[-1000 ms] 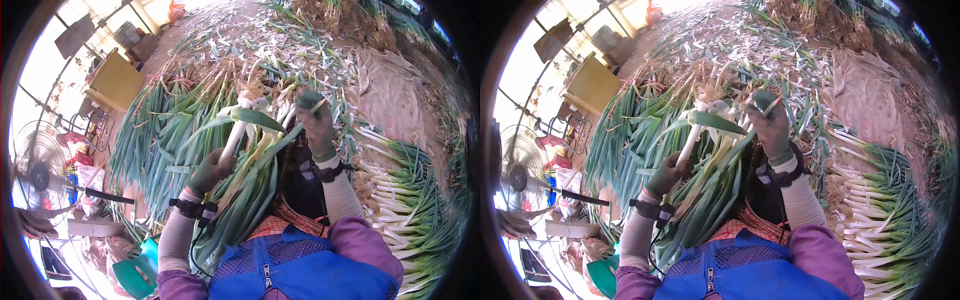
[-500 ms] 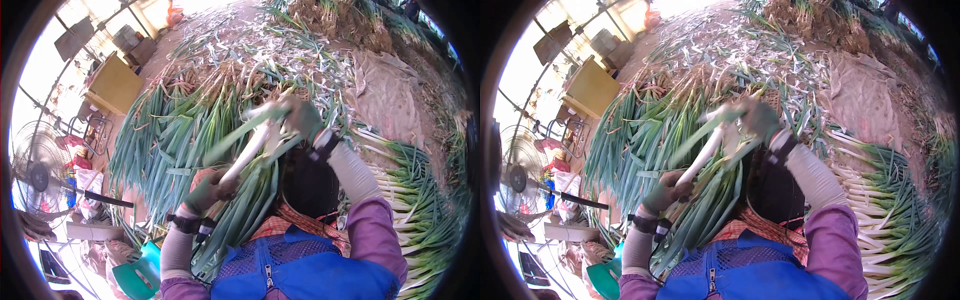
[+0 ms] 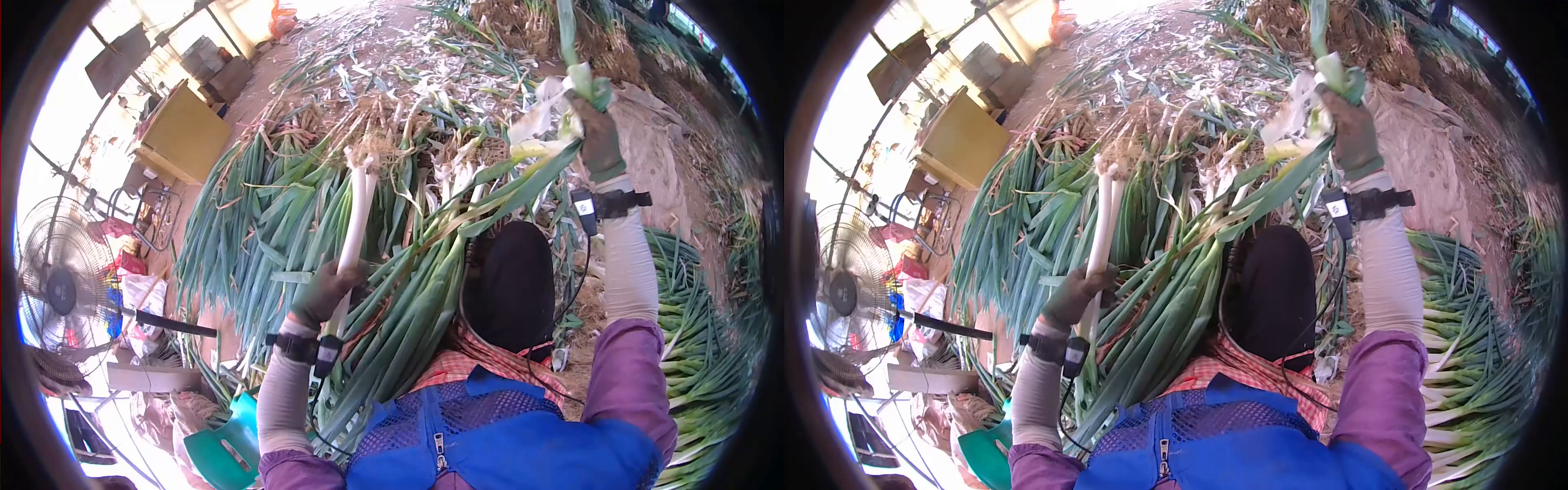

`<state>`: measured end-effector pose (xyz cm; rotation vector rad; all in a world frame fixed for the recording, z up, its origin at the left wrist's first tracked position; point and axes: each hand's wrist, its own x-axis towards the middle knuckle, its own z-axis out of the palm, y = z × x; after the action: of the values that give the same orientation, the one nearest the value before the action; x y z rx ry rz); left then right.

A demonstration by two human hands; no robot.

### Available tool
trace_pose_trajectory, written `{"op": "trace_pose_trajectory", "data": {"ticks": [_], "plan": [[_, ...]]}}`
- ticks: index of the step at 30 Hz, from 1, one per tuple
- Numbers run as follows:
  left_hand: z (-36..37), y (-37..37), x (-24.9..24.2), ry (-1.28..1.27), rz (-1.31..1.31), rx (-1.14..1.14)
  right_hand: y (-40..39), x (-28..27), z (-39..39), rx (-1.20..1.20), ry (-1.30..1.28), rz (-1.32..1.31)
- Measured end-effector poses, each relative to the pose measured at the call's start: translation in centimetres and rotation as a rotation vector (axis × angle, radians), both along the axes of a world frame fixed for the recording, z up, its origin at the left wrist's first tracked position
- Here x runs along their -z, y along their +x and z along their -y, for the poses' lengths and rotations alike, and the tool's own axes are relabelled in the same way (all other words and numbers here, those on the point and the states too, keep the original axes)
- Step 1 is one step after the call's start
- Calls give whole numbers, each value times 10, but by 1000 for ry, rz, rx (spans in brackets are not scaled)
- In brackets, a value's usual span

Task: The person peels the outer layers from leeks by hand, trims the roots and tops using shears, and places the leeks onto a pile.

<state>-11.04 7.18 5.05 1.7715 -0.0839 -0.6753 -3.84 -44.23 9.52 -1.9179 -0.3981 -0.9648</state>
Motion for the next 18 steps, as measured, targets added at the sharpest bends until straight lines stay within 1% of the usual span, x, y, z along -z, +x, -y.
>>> {"op": "trace_pose_trajectory", "data": {"ticks": [3,4,5,6,8,9,11,12,13,14,15,17,18], "plan": [[18,31,27,67,27,35,-12,-36,3,-197,595,-163],[28,39,36,95,39,58,-10,-34,22,-40,225,-67],[39,45,45,123,49,80,-7,-30,40,74,43,5],[52,49,54,103,-8,106,-11,-35,47,189,-138,74],[80,60,77,199,-5,225,-22,-44,50,412,-502,203],[98,65,87,259,12,304,-22,-40,46,248,-231,104],[146,64,79,422,87,434,-17,-33,36,-79,310,-80],[169,60,76,517,168,475,-27,-40,16,-365,638,-156],[190,56,75,614,252,517,-28,-40,8,-299,534,-129],[207,47,82,622,307,478,-28,-38,4,-230,429,-108],[221,48,102,684,323,495,-30,-35,11,-185,311,-73],[214,65,101,496,262,471,-32,-30,23,-80,89,13],[208,77,118,563,243,519,-44,-46,14,42,-143,103]]}}
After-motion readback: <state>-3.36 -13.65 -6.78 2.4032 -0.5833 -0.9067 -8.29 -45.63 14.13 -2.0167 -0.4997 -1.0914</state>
